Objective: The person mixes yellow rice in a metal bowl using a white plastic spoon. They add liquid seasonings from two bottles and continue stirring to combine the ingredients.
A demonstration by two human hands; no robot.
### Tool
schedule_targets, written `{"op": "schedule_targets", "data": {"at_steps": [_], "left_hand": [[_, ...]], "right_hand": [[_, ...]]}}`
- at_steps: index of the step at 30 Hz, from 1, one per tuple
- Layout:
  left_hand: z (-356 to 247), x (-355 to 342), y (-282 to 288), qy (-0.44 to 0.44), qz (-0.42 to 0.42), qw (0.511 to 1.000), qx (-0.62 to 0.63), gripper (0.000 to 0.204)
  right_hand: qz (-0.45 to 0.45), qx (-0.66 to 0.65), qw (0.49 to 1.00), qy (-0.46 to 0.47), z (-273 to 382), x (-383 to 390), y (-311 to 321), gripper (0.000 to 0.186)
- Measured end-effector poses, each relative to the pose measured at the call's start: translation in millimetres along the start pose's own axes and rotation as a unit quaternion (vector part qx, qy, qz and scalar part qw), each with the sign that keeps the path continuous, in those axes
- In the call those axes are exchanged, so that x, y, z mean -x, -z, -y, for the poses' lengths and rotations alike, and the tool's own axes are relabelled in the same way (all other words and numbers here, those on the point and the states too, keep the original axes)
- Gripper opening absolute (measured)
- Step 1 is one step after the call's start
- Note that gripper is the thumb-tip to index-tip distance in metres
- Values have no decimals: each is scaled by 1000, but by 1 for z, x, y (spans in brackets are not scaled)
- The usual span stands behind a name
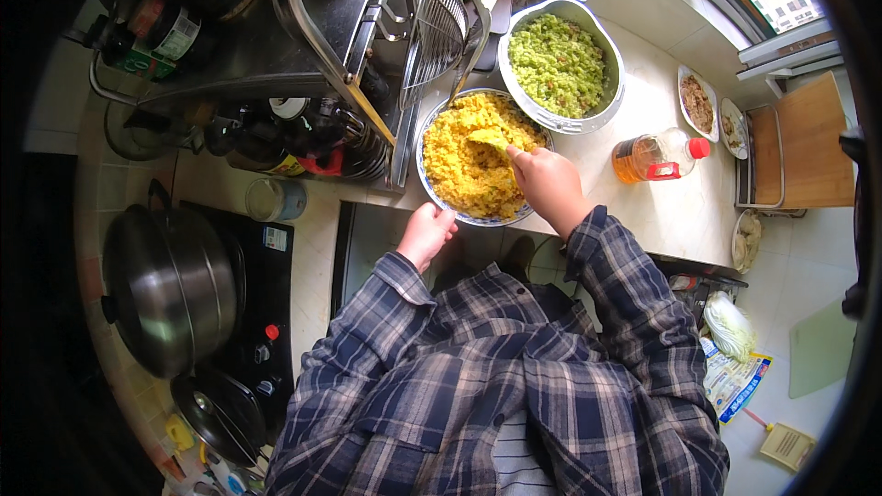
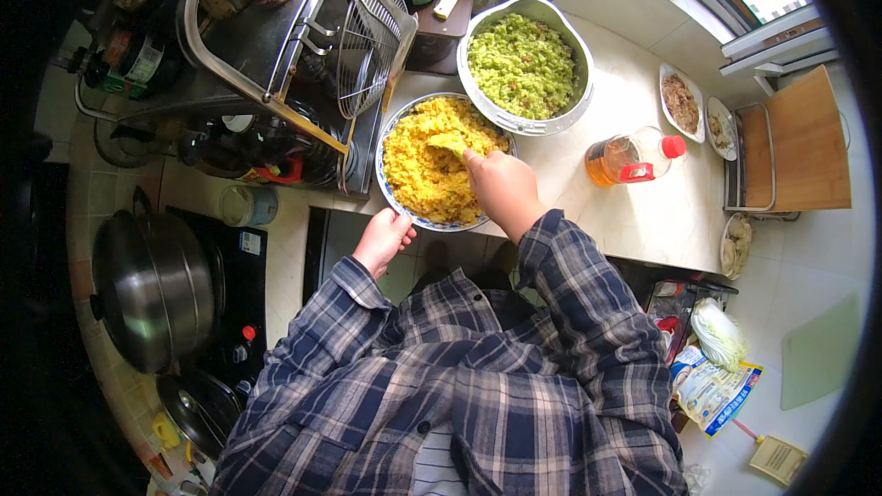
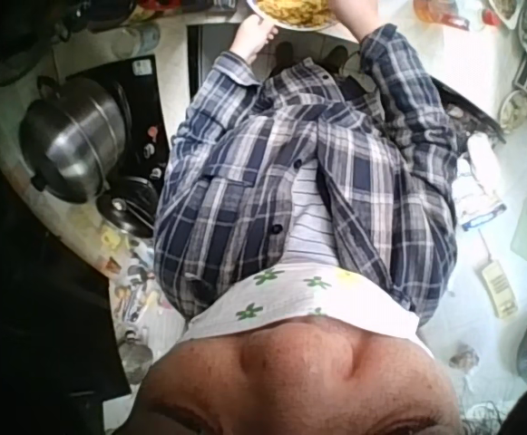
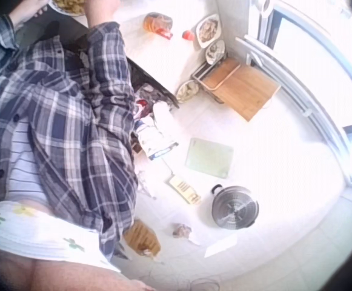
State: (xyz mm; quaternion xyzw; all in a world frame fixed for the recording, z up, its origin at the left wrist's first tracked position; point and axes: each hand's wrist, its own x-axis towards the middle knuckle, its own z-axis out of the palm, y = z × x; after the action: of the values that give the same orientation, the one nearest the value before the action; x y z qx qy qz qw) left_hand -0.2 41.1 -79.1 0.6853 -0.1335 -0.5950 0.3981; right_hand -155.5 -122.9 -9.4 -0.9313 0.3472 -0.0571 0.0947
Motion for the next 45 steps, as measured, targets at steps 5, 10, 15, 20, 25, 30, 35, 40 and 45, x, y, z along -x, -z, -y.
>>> {"op": "schedule_targets", "data": {"at_steps": [5,10,15,20,25,30,35,40,45], "left_hand": [[-1,-1,1,-13,5,1000,-2,22],[-1,1,0,-9,8,1000,0,21],[-3,1,1,-5,15,1000,-13,20],[-2,0,0,-3,14,1000,-10,21],[0,-2,1,-10,11,1000,1,23],[-1,1,0,-9,14,1000,-4,19],[-5,3,0,-5,11,1000,-7,20],[-4,1,1,-3,14,1000,-7,21],[0,0,1,-18,13,1000,-7,22]], "right_hand": [[-7,-45,998,33,2,23,21,13],[-40,-60,997,-30,-7,45,42,21],[-13,-58,993,-107,-14,43,16,22],[-22,-175,975,-138,3,33,-2,20],[-69,-123,989,-44,16,33,21,15],[-100,5,995,4,-8,2,19,17],[-26,3,997,-74,-13,1,-4,20],[-8,-115,990,-83,0,26,12,19],[-45,-104,990,-89,-14,35,27,22]]}}
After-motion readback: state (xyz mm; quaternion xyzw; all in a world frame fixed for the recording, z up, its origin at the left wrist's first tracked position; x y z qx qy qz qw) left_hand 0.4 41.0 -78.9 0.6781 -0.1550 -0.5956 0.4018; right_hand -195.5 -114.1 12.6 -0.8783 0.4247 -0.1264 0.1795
